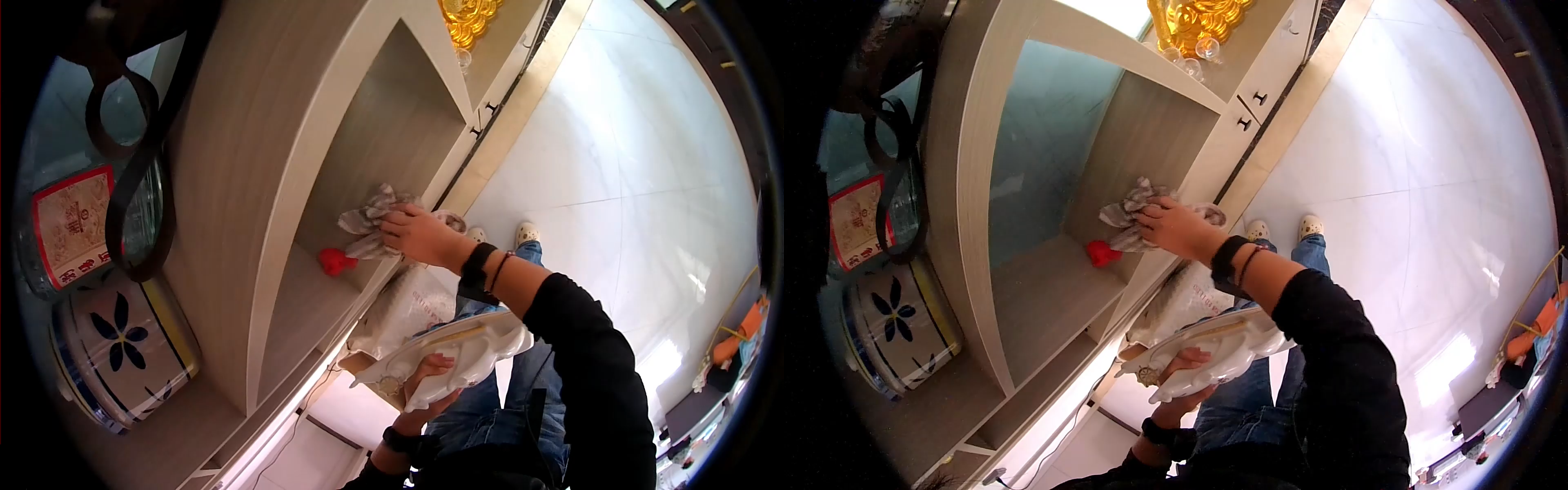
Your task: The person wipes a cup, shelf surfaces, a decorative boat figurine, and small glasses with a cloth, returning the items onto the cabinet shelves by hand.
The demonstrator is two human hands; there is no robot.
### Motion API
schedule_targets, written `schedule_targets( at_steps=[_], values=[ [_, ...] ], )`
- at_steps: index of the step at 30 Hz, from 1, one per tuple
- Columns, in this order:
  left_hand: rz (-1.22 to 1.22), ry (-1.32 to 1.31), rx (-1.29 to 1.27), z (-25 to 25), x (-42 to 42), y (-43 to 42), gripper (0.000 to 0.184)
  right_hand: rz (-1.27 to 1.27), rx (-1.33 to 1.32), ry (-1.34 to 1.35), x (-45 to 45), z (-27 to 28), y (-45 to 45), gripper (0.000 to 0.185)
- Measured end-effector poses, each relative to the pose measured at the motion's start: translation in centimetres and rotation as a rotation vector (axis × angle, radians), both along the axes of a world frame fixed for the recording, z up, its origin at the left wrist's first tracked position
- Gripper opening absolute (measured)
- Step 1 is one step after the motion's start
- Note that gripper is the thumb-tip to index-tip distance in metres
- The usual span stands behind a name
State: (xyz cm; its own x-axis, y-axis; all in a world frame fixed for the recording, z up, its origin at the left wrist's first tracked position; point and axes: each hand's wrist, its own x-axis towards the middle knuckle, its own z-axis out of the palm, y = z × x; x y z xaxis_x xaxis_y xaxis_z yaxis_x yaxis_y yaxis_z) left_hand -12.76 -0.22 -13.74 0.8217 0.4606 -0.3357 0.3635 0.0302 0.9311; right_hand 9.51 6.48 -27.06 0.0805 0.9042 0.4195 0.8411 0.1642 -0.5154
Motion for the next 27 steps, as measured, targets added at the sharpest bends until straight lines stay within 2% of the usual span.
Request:
schedule_targets(
  at_steps=[5, 7, 9, 11, 12, 14, 16, 17, 20, 21, 23, 24, 26, 27],
  values=[
    [-0.021, 0.044, 0.002, -0.1, -0.2, -0.3, 0.039, -0.072, -0.098, -0.006, 1.9, 0.1, -4.2, 0.022],
    [-0.031, 0.067, 0.000, 0.0, -0.6, -0.5, 0.039, -0.191, -0.303, 0.060, 2.7, -0.6, -6.6, 0.017],
    [-0.018, 0.098, -0.002, 0.0, -0.9, -0.8, 0.038, -0.327, -0.242, 0.344, 4.1, -3.4, -10.0, 0.015],
    [0.002, 0.121, -0.001, 0.5, 0.2, -0.7, 0.038, -0.382, -0.713, 0.436, 5.8, -4.6, -12.6, 0.017],
    [-0.040, 0.096, -0.043, 1.6, 1.8, -0.3, 0.039, -0.379, -0.714, 0.438, 6.2, -3.9, -12.4, 0.017],
    [-0.087, 0.075, -0.093, 2.0, 1.7, -0.6, 0.039, -0.389, -0.562, 0.660, 7.3, -0.1, -11.6, 0.019],
    [-0.094, 0.076, -0.106, 2.1, 1.8, -0.5, 0.039, -0.296, -0.219, 0.709, 7.3, 3.9, -8.6, 0.023],
    [-0.092, 0.072, -0.102, 2.0, 1.7, -0.5, 0.039, -0.277, -0.055, 0.686, 7.3, 5.5, -6.9, 0.026],
    [-0.070, 0.051, -0.081, 1.5, 1.5, -0.3, 0.038, -0.314, 0.093, 0.508, 7.6, 8.7, -1.4, 0.030],
    [-0.061, 0.045, -0.072, 1.3, 1.3, -0.4, 0.038, -0.312, 0.095, 0.515, 7.4, 8.5, 0.6, 0.030],
    [-0.042, 0.026, -0.063, 1.0, 1.0, -0.3, 0.038, -0.381, 0.105, 0.320, 6.8, 6.3, 4.0, 0.035],
    [-0.033, 0.016, -0.059, 0.9, 0.8, -0.3, 0.037, -0.378, 0.102, 0.323, 6.2, 4.4, 5.0, 0.035],
    [-0.016, -0.006, -0.056, 0.6, 0.5, -0.3, 0.037, -0.418, -0.224, 0.101, 4.7, 0.9, 6.6, 0.046],
    [-0.005, -0.017, -0.058, 0.5, 0.4, -0.3, 0.037, -0.412, -0.227, 0.104, 4.3, 1.0, 6.9, 0.046]
  ],
)
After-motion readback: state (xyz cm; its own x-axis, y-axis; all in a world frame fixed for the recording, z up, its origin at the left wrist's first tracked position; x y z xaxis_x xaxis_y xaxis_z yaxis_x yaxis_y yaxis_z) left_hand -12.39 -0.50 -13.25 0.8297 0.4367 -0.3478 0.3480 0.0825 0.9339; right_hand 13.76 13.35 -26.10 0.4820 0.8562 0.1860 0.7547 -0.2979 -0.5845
